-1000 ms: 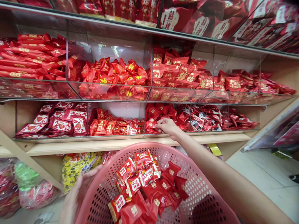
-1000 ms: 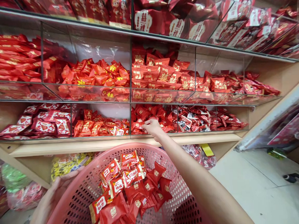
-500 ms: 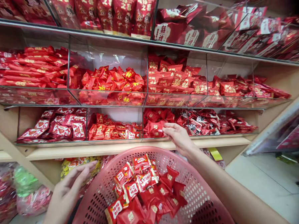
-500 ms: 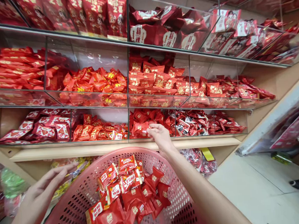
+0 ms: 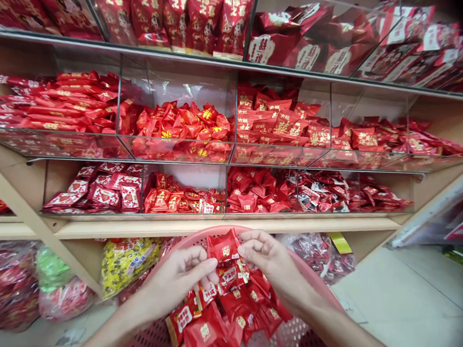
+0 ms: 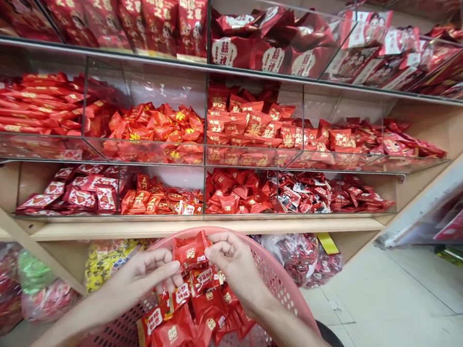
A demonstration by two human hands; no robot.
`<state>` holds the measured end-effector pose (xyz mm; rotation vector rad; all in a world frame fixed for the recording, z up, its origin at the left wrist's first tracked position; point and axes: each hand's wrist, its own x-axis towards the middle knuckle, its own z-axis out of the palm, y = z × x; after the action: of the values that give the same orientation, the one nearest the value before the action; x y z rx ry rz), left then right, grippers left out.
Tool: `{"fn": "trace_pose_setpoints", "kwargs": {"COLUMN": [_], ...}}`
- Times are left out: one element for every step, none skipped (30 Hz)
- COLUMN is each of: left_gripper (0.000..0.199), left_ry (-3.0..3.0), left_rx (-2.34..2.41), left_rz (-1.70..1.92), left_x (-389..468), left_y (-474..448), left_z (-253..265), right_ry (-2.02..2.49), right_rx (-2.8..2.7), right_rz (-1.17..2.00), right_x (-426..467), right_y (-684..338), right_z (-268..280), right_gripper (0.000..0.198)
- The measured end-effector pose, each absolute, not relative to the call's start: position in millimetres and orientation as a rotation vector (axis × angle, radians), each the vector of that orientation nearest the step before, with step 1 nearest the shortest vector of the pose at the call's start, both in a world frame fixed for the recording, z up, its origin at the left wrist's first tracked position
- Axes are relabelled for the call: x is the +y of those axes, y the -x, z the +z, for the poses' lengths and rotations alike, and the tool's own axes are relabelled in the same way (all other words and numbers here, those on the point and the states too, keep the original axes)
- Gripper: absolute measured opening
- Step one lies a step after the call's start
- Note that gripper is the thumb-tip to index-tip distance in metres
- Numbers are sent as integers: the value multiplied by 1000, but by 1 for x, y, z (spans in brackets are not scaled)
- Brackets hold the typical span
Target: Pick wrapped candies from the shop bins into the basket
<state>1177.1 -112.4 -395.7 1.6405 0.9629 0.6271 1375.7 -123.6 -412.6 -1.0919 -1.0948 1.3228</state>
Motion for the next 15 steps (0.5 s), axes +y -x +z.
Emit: {"fn": "trace_pose_setpoints", "kwargs": {"left_gripper": [31, 31, 31, 31, 30, 30, 30, 30, 29, 29, 28, 27, 26, 25, 25], "left_ry": [-1633, -1628, -1627, -1630, -1640, -1655, -1670, -1683, -1695, -1706, -1714, -1720, -1725, -1726, -1718], "left_rx": [955, 946, 936, 928, 922, 914, 903, 891, 875, 858, 845, 841, 850, 868, 888], "left_rz": [620, 621, 629, 639, 647, 654, 653, 644, 631, 619, 614, 627, 658, 706, 758], "left_x": [-112, -112, -113, -113, -114, -114, -115, -116, -118, -118, -119, -120, -120, -120, -119], "left_y": [-1176, -1175, -1174, -1173, -1172, -1172, -1171, -1171, -1171, -1171, -1171, -1172, -1173, -1174, -1174], "left_z": [-397, -398, -399, -399, -399, -398, -397, -396, -395, -393, -392, -391, -391, -390, -389], "right_ry": [1099, 1105, 1111, 1116, 1122, 1127, 1129, 1129, 1127, 1122, 1117, 1113, 1111, 1111, 1113], "right_rx": [-1102, -1110, -1121, -1133, -1145, -1158, -1175, -1196, -1217, -1236, -1249, -1257, -1263, -1269, -1280], "right_rz": [1316, 1309, 1307, 1307, 1308, 1312, 1317, 1321, 1324, 1326, 1329, 1336, 1347, 1365, 1387], "right_x": [-124, -125, -126, -127, -128, -130, -131, -132, -133, -133, -133, -133, -132, -132, -131], "right_y": [-1376, -1377, -1378, -1380, -1381, -1382, -1383, -1384, -1386, -1387, -1388, -1390, -1392, -1395, -1397], "right_z": [-414, -415, -415, -415, -414, -413, -412, -410, -409, -407, -406, -405, -404, -404, -404], "right_gripper": [40, 39, 39, 38, 38, 37, 37, 36, 36, 35, 35, 35, 36, 37, 39]}}
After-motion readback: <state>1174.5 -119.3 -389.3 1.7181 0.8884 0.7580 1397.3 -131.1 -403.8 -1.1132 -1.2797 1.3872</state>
